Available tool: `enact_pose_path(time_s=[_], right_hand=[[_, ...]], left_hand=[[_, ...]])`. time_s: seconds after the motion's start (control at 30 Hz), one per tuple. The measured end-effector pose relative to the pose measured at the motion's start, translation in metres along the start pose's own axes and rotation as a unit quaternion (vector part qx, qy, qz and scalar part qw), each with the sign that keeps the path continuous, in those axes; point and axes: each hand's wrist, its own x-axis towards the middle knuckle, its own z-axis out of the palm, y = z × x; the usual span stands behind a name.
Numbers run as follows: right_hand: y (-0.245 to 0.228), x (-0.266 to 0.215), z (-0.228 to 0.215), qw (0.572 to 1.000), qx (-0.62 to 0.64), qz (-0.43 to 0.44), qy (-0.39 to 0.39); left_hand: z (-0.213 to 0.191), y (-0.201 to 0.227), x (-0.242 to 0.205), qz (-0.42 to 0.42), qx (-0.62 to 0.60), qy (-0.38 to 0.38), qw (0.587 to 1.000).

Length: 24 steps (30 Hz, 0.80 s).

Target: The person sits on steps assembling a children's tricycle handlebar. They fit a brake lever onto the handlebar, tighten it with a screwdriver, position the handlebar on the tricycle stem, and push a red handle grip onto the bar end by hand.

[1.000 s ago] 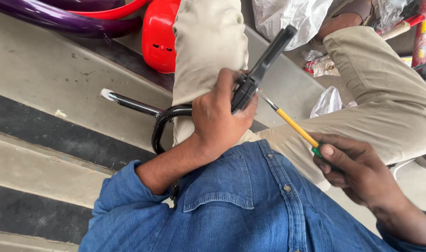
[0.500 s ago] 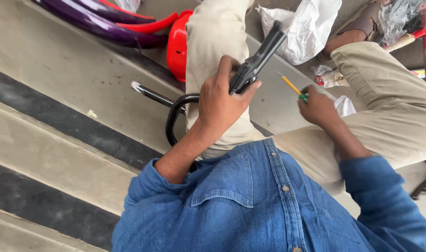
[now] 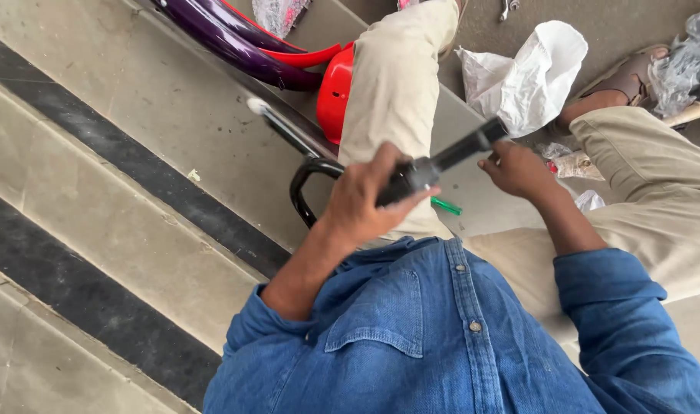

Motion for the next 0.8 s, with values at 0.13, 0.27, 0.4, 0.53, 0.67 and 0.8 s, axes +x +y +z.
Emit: enact_pose_path(time_s=[0.13,0.27,0.4,0.53,0.67,0.8], right_hand=[[-0.062,-0.032,-0.078,0.926,0.377,0.023,-0.020],[-0.082,-0.082,-0.128,0.757,0.619,-0.063,-0.199],[-0.073,-0.099,-0.106,0.925,0.338,-0.041,-0.171],[-0.077,-0.105,-0.095,0.890,0.425,-0.095,-0.136],[-0.078,-0.103,-0.092,0.884,0.439,-0.096,-0.131],[-0.074,-0.102,-0.086,0.879,0.451,-0.083,-0.133]], left_hand=[[0.041,0.002,-0.031,0.085,0.111,0.002,0.990],[0.092,-0.017,-0.044,0.230,0.266,0.017,0.936],[0.117,-0.025,-0.057,0.213,0.384,0.034,0.898],[0.119,-0.016,-0.063,0.166,0.440,0.053,0.881],[0.119,-0.021,-0.068,0.099,0.528,0.042,0.843],[0.117,-0.020,-0.064,0.081,0.525,0.030,0.847]])
